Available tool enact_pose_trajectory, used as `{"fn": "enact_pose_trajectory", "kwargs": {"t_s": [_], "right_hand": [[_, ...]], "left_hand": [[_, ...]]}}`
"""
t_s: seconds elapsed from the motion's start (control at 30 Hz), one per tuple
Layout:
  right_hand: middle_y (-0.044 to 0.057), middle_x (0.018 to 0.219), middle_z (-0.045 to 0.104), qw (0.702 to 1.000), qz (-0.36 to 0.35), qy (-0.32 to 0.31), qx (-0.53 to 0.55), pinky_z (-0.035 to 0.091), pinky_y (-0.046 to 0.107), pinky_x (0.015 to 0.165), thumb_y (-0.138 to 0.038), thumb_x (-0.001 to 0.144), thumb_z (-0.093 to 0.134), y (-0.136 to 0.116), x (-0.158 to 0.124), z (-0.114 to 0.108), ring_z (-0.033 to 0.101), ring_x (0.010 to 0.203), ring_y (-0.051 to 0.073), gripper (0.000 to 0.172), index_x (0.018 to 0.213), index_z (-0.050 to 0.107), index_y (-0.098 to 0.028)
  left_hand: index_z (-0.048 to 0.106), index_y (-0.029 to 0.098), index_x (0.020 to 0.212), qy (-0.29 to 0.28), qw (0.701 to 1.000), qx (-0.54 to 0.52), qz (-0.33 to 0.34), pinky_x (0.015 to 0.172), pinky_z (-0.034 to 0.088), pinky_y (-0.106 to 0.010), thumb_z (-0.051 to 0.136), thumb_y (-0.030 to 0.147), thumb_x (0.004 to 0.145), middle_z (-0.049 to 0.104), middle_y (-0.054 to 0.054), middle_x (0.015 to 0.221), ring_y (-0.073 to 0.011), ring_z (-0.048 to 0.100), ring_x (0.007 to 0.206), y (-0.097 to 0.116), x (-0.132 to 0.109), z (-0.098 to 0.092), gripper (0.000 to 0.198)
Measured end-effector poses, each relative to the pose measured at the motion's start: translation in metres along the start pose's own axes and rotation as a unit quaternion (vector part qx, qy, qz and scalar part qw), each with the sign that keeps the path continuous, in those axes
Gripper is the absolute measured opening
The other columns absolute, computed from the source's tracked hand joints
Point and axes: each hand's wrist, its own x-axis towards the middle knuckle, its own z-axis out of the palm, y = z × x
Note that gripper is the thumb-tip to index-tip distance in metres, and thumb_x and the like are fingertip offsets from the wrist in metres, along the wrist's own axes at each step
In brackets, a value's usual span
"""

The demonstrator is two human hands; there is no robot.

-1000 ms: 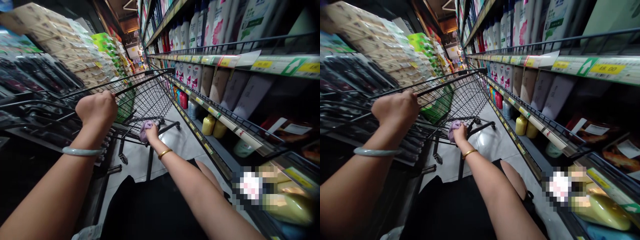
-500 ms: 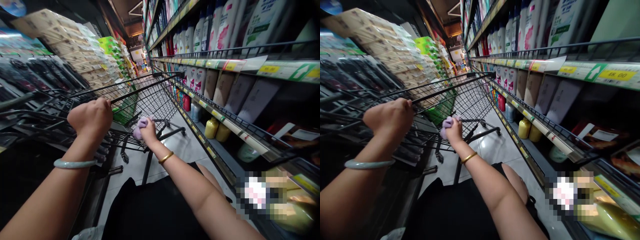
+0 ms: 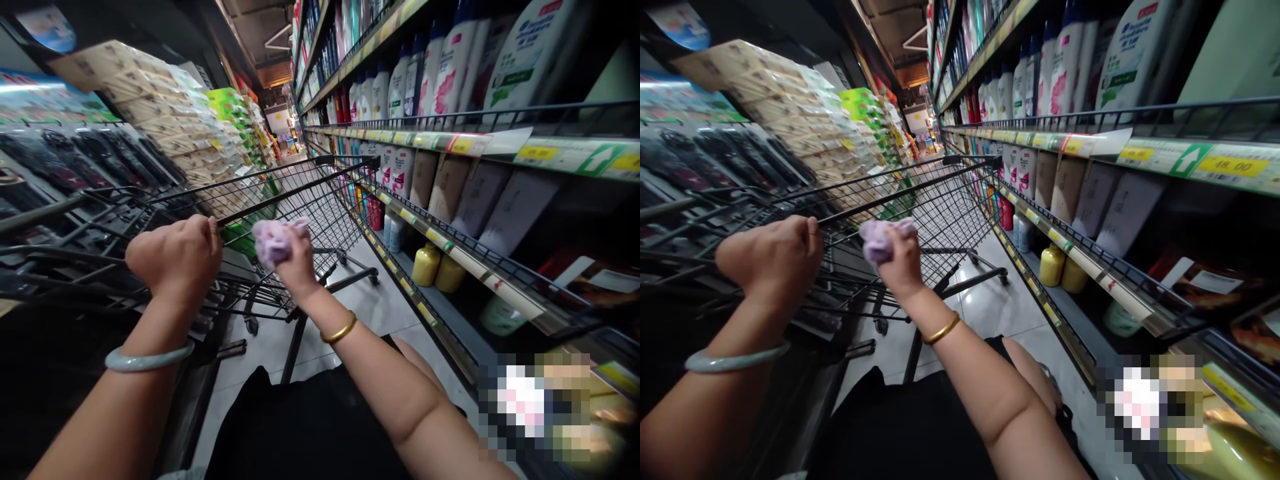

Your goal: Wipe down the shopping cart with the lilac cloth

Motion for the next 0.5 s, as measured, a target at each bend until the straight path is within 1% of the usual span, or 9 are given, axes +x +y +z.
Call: {"fn": "enact_pose_trajectory", "kwargs": {"t_s": [0.07, 0.1, 0.17, 0.2, 0.27, 0.3, 0.37, 0.43, 0.5], "right_hand": [[0.012, 0.135, 0.065, 0.988, -0.137, -0.066, 0.001, 0.054, 0.042, 0.121, -0.023, 0.088, 0.080, -0.022, -0.006, 0.006, 0.062, 0.132, 0.027, 0.039, 0.126, 0.075, -0.025], [0.011, 0.136, 0.065, 0.979, -0.178, -0.097, -0.006, 0.052, 0.040, 0.123, -0.025, 0.090, 0.080, -0.029, -0.007, 0.008, 0.061, 0.134, 0.025, 0.037, 0.127, 0.076, -0.027], [0.010, 0.135, 0.064, 0.977, -0.178, -0.114, -0.017, 0.053, 0.039, 0.122, -0.025, 0.093, 0.077, -0.028, -0.004, 0.006, 0.062, 0.132, 0.023, 0.032, 0.125, 0.078, -0.027], [0.011, 0.132, 0.064, 0.986, -0.141, -0.092, -0.017, 0.056, 0.039, 0.118, -0.023, 0.093, 0.076, -0.021, 0.001, 0.001, 0.064, 0.128, 0.024, 0.030, 0.123, 0.078, -0.025], [0.013, 0.123, 0.065, 0.999, -0.035, 0.008, -0.002, 0.062, 0.042, 0.107, -0.019, 0.091, 0.074, 0.000, 0.017, -0.012, 0.067, 0.118, 0.026, 0.026, 0.116, 0.077, -0.019], [0.015, 0.124, 0.064, 0.998, 0.015, 0.065, 0.004, 0.062, 0.043, 0.106, -0.016, 0.091, 0.071, 0.009, 0.026, -0.020, 0.067, 0.117, 0.026, 0.028, 0.119, 0.075, -0.017], [0.017, 0.130, 0.061, 0.985, 0.052, 0.164, 0.003, 0.060, 0.048, 0.111, -0.013, 0.089, 0.069, 0.018, 0.037, -0.033, 0.065, 0.121, 0.027, 0.036, 0.125, 0.071, -0.017], [0.017, 0.133, 0.061, 0.985, -0.008, 0.174, -0.004, 0.057, 0.049, 0.115, -0.013, 0.089, 0.069, 0.007, 0.036, -0.037, 0.063, 0.126, 0.028, 0.043, 0.131, 0.069, -0.019], [0.015, 0.129, 0.064, 0.986, -0.137, 0.099, -0.011, 0.057, 0.046, 0.116, -0.013, 0.091, 0.068, -0.016, 0.025, -0.032, 0.061, 0.128, 0.027, 0.042, 0.132, 0.070, -0.021]], "left_hand": [[0.062, 0.025, 0.085, 0.003, 1.000, -0.019, 0.008, 0.071, 0.022, -0.040, 0.021, 0.048, 0.110, 0.075, -0.012, 0.091, -0.0248, 0.058, 0.072, -0.002, -0.002, -0.002, 0.052], [0.061, 0.027, 0.084, 0.002, 1.000, -0.021, 0.009, 0.071, 0.023, -0.041, 0.022, 0.047, 0.109, 0.075, -0.010, 0.090, -0.0249, 0.058, 0.073, -0.003, -0.003, -0.002, 0.050], [0.059, 0.027, 0.082, 0.001, 1.000, -0.010, 0.005, 0.071, 0.024, -0.041, 0.021, 0.048, 0.110, 0.073, -0.009, 0.088, -0.0250, 0.059, 0.074, -0.005, -0.005, -0.003, 0.051], [0.058, 0.027, 0.082, 0.001, 1.000, -0.001, 0.001, 0.071, 0.024, -0.041, 0.019, 0.049, 0.110, 0.073, -0.009, 0.087, -0.0251, 0.059, 0.073, -0.006, -0.006, -0.003, 0.053], [0.055, 0.025, 0.080, 0.007, 1.000, 0.012, -0.004, 0.068, 0.022, -0.039, 0.016, 0.049, 0.112, 0.072, -0.009, 0.084, -0.0248, 0.057, 0.071, -0.008, -0.008, -0.004, 0.056], [0.054, 0.024, 0.079, 0.011, 1.000, 0.014, -0.001, 0.067, 0.021, -0.038, 0.017, 0.048, 0.112, 0.071, -0.009, 0.083, -0.0243, 0.055, 0.070, -0.010, -0.010, -0.005, 0.056], [0.050, 0.023, 0.077, 0.020, 1.000, 0.010, 0.006, 0.065, 0.019, -0.037, 0.018, 0.047, 0.113, 0.069, -0.008, 0.081, -0.0232, 0.052, 0.069, -0.014, -0.013, -0.006, 0.053], [0.047, 0.023, 0.076, 0.032, 0.999, -0.003, 0.008, 0.065, 0.017, -0.036, 0.020, 0.047, 0.113, 0.066, -0.007, 0.077, -0.0226, 0.049, 0.067, -0.018, -0.017, -0.008, 0.052], [0.045, 0.024, 0.074, 0.042, 0.999, -0.016, 0.007, 0.064, 0.017, -0.036, 0.023, 0.049, 0.113, 0.062, -0.006, 0.073, -0.0225, 0.044, 0.065, -0.022, -0.021, -0.008, 0.051]]}}
